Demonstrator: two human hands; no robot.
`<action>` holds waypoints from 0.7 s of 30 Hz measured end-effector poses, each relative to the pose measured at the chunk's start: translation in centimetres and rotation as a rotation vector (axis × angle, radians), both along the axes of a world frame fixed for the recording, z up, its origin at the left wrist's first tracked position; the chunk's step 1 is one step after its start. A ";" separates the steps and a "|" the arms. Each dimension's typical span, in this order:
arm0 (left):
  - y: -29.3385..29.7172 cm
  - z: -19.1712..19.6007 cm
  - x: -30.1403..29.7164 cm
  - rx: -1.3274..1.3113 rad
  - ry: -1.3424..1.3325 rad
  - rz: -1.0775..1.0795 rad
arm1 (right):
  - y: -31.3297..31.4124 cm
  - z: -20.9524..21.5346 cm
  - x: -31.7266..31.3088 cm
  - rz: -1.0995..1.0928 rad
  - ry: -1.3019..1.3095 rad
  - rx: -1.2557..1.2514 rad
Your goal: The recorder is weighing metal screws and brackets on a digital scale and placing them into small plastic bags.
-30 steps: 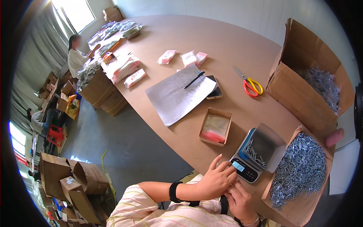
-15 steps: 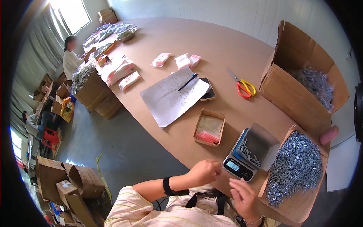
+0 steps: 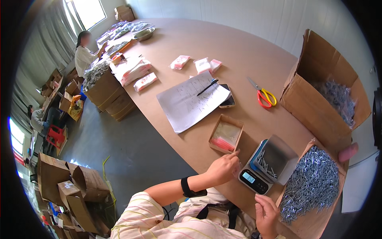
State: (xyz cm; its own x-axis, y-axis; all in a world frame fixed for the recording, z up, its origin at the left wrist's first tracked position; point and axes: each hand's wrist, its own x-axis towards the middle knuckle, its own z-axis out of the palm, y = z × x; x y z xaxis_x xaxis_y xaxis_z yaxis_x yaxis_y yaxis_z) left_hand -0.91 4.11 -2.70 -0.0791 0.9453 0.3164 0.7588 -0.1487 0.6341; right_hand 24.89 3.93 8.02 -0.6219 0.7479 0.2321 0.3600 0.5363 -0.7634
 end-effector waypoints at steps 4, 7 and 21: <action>-0.3 1.5 -1.5 -0.073 -0.063 -0.020 | 0.4 0.9 0.9 -0.046 -0.043 0.007; -1.6 3.1 0.3 -0.085 -0.241 -0.048 | 0.7 1.2 1.0 -0.045 -0.032 0.045; -4.4 3.8 4.5 0.053 -0.140 -0.286 | -0.3 -1.6 -3.7 0.168 -0.121 0.345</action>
State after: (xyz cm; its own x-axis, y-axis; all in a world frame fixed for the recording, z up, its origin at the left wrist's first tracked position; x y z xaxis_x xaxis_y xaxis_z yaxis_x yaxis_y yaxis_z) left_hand 3.63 -0.26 1.13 0.1406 0.9180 0.3708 0.5874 -0.3788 0.7151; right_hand 21.19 3.63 6.41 -0.7675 0.5242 0.3690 0.3217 0.8129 -0.4856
